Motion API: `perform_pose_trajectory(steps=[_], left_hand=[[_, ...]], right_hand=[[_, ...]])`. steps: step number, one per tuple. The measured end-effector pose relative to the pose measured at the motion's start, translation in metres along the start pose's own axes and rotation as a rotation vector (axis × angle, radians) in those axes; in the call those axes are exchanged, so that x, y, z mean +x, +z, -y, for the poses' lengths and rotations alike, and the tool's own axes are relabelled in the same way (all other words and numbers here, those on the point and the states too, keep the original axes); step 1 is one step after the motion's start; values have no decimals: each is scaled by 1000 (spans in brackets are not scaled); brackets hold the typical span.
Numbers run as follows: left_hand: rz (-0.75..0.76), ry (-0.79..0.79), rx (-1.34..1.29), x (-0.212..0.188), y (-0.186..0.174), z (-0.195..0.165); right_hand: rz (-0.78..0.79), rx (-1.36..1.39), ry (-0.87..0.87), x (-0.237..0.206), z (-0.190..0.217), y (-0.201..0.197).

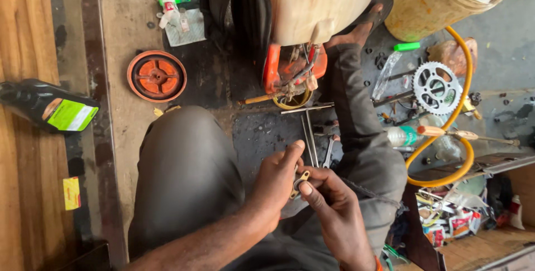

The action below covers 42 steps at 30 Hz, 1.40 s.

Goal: The person sits on the floor repairing a knapsack sprayer pump. They disassemble the brass pump assembly by hand, wipe a small metal part with a cloth, reattach the pump parts to the sprayer body, and use a T-handle wrench to tighten the assembly.

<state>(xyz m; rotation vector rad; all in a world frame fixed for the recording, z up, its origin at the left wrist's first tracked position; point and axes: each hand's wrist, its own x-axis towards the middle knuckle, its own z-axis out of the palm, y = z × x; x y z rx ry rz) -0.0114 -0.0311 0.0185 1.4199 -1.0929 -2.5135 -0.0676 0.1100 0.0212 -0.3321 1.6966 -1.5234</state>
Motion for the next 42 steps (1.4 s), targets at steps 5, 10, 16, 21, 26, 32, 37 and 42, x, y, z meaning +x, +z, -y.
perform_pose_trajectory(steps=[5, 10, 16, 21, 26, 32, 37, 42], left_hand=[[45, -122, -64, 6, 1, 1], [40, -173, -152, 11, 4, 2], [-55, 76, 51, 15, 10, 6], [54, 9, -126, 15, 16, 11], [148, -72, 13, 13, 22, 17], [273, 30, 184, 12, 28, 21], [234, -78, 242, 12, 31, 22], [209, -129, 303, 14, 31, 20]], right_hand=[[64, 116, 12, 9, -8, -9], [-70, 347, 134, 14, 2, -28], [-188, -151, -134, 2, 5, -2], [-392, -778, -352, -1, 13, 15], [-409, -949, -379, 4, 20, 7], [-458, -990, -393, 8, 15, -4], [-486, -1099, -415, 6, 9, -5], [-449, -1131, -500, 8, 4, -8]])
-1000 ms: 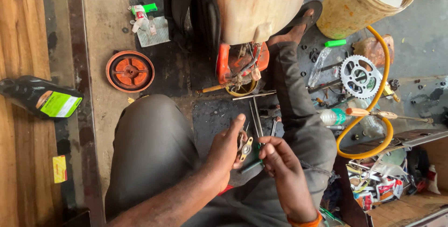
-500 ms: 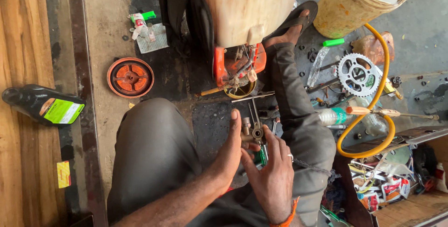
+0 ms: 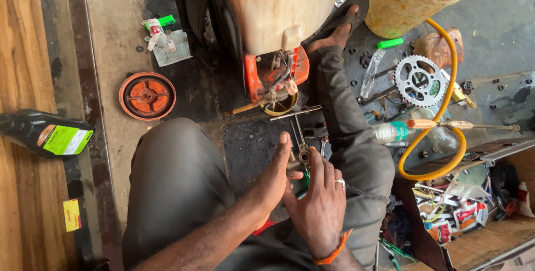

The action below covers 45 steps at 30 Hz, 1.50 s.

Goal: The person sits on the floor repairing a knapsack sprayer pump. They disassemble the brass pump assembly by hand, wipe a small metal part with a cloth, reattach the pump parts to the sprayer body, and use a T-handle wrench to tighten the assembly.

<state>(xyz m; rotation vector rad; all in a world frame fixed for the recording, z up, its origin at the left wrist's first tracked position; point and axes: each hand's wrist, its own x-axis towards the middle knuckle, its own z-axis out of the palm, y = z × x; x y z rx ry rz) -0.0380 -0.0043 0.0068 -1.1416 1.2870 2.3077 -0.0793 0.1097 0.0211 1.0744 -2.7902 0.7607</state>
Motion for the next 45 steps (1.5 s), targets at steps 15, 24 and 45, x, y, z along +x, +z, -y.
perform_pose_trajectory(steps=[15, 24, 45], left_hand=[[11, -76, 63, 0, -13, -9], [-96, 106, 443, 0, -12, -12], [-49, 601, 193, -1, -4, -10]], right_hand=[[48, 2, -101, -3, -8, 4], [-4, 159, 33, -3, -16, 14], [290, 1211, 609, 1, -43, -4]])
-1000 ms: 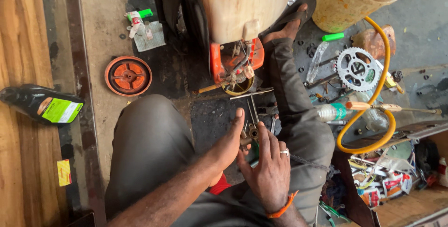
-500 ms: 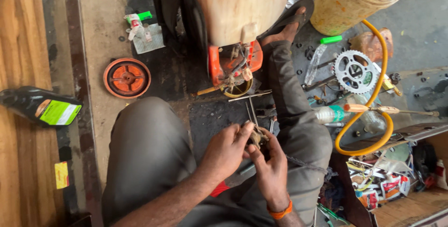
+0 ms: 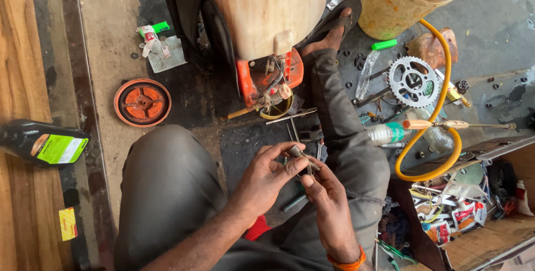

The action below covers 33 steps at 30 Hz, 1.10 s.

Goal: The person sits on the floor repairing a knapsack sprayer pump. They disassemble the brass pump assembly by hand, wipe a small metal part with a cloth, reattach the pump parts to the sprayer body, and use a T-handle wrench to tighten the assembly.

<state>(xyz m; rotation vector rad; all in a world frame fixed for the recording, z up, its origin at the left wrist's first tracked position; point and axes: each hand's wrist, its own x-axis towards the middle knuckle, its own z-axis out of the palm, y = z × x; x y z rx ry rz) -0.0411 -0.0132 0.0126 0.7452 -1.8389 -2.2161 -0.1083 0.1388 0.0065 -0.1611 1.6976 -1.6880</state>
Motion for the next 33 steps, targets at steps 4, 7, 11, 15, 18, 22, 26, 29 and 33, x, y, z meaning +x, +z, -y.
perform_pose_trajectory(steps=[4, 7, 11, 15, 18, 22, 26, 29, 33], left_hand=[[-59, 19, 129, -1, 2, 0], [37, -40, -235, -1, 4, -1], [15, -49, -245, -2, 6, -2], [-2, -8, -280, -3, 8, -4], [17, -1, -191, -4, 9, -6], [27, -16, -110, -6, 8, -9], [-26, 95, 79, -7, 7, -13], [3, 91, -8, -8, 5, -15], [96, 35, -38, -8, 3, -18]], right_hand=[[7, -41, 23, 0, 4, 3], [127, -43, -125, 2, 4, 5], [65, 0, -32, 3, 1, 9], [22, 58, 56, 2, 4, 14], [9, 111, 97, 0, 12, 18], [-8, 160, 145, -3, 24, 23], [-21, 321, 211, -4, 29, 23], [49, 409, 228, -3, 30, 18], [114, 470, 268, -2, 28, 11]])
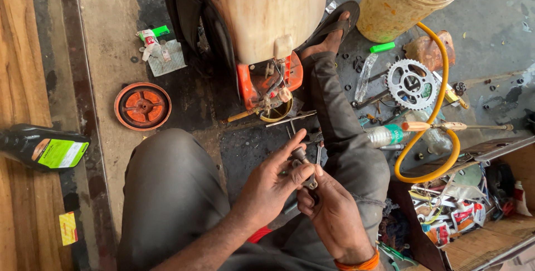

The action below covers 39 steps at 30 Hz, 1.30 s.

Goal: The person sits on the floor repairing a knapsack sprayer pump. They disassemble the brass pump assembly by hand, wipe a small metal part with a cloth, reattach the pump parts to the sprayer body, and use a T-handle wrench to tighten the assembly.

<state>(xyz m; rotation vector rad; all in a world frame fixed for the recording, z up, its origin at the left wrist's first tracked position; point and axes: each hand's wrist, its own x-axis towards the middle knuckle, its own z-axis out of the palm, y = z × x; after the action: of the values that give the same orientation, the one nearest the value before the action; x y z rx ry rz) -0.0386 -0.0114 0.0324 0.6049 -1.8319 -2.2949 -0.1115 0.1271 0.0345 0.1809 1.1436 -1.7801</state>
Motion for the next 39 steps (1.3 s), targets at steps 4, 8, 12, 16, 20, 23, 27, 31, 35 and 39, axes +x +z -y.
perform_pose_trajectory(steps=[4, 8, 12, 16, 20, 23, 27, 31, 35, 39], left_hand=[[-23, 103, 72, 0, -2, -2], [-46, 27, 127, -1, -3, -4], [-31, -1, 6, 0, -2, -4], [7, 23, -71, 0, -1, -4], [43, -67, -185, 0, 1, -3], [4, -80, -279, 0, 1, -3], [-53, -231, -418, 1, 0, -2], [10, -291, -699, 3, -5, -2], [-75, -385, -741, 5, -11, -2], [-162, -354, -587, 6, -18, -2]], right_hand=[[-68, 8, 0, -3, -1, 1], [-77, 43, -35, -7, -3, 7], [-9, -28, -47, -9, -5, 6], [-26, -100, -57, -6, -9, -3], [-45, -230, -214, 3, -18, -8], [-98, -391, -399, 6, -27, -2], [-294, -836, -546, -2, -38, 16], [-371, -1061, -659, -6, -40, 31], [-307, -1273, -738, -6, -37, 33], [-194, -1366, -483, -13, -25, 16]])
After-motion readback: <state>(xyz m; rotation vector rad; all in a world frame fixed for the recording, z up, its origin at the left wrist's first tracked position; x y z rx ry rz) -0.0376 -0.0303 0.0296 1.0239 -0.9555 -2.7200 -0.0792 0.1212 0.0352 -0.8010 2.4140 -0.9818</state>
